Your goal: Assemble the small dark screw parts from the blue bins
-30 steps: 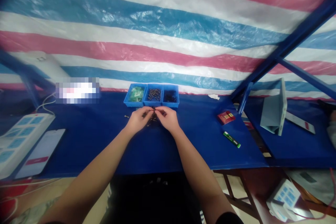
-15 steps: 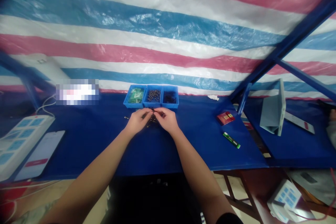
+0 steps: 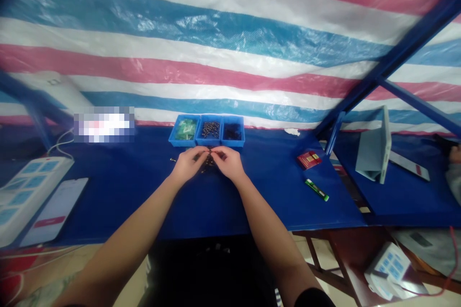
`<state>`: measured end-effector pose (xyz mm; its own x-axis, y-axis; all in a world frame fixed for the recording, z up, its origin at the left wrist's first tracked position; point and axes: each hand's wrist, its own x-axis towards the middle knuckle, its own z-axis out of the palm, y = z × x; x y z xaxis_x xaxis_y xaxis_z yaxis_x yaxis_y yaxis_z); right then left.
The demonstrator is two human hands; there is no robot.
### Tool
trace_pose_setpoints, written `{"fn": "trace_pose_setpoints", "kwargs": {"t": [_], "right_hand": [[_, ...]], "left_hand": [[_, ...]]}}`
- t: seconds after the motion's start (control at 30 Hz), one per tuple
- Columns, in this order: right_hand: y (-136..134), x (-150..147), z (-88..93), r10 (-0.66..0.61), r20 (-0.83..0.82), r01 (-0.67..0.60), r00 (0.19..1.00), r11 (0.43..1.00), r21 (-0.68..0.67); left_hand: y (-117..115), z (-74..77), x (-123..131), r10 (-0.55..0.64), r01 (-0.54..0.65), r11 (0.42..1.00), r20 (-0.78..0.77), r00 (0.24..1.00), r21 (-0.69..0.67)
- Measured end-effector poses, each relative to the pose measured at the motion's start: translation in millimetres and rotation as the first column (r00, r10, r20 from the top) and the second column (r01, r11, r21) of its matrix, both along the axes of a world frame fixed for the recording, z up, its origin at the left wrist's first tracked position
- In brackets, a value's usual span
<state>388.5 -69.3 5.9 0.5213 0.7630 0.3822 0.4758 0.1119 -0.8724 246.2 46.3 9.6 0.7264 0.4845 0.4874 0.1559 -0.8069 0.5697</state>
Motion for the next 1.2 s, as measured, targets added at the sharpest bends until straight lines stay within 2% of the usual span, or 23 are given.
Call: {"fn": "trace_pose_setpoints", "kwargs": {"t": [0.3, 0.47, 0.63, 0.8, 1.0, 1.2], "right_hand": [[1, 0, -4.8, -0.01, 0.014, 0.01, 1.0, 1.0, -0.01], [2, 1, -7.7, -0.013, 0.033, 0.012, 0.999, 1.0, 0.026], [2, 2, -4.9, 0.019, 0.016, -0.019, 1.0, 1.0, 0.012], [1, 1, -0.2, 0.052, -0.013, -0.053, 0.999, 0.998, -0.031], [0, 1, 1.4, 0.035, -0.056, -0.037, 0.998, 0.999, -0.034], [0, 2, 2.4, 0.015, -0.097, -0.017, 0.995, 1.0, -0.022]], "left_hand": [[-1, -0.3, 0, -0.015, 0.016, 1.0, 0.027, 1.0, -0.019], [-1, -1.9, 1, -0.049, 0.048, 0.999, 0.056, 0.997, 0.015], [-1, -0.4, 1, -0.113, 0.111, 0.993, 0.07, 0.991, 0.033], [1, -7.4, 4, -0.145, 0.14, 0.985, 0.054, 0.988, 0.098], [5, -13.2, 5, -0.106, 0.088, 0.977, 0.082, 0.991, 0.194], [3, -7.7, 5, -0.039, 0.023, 0.987, 0.098, 0.994, 0.159]]}}
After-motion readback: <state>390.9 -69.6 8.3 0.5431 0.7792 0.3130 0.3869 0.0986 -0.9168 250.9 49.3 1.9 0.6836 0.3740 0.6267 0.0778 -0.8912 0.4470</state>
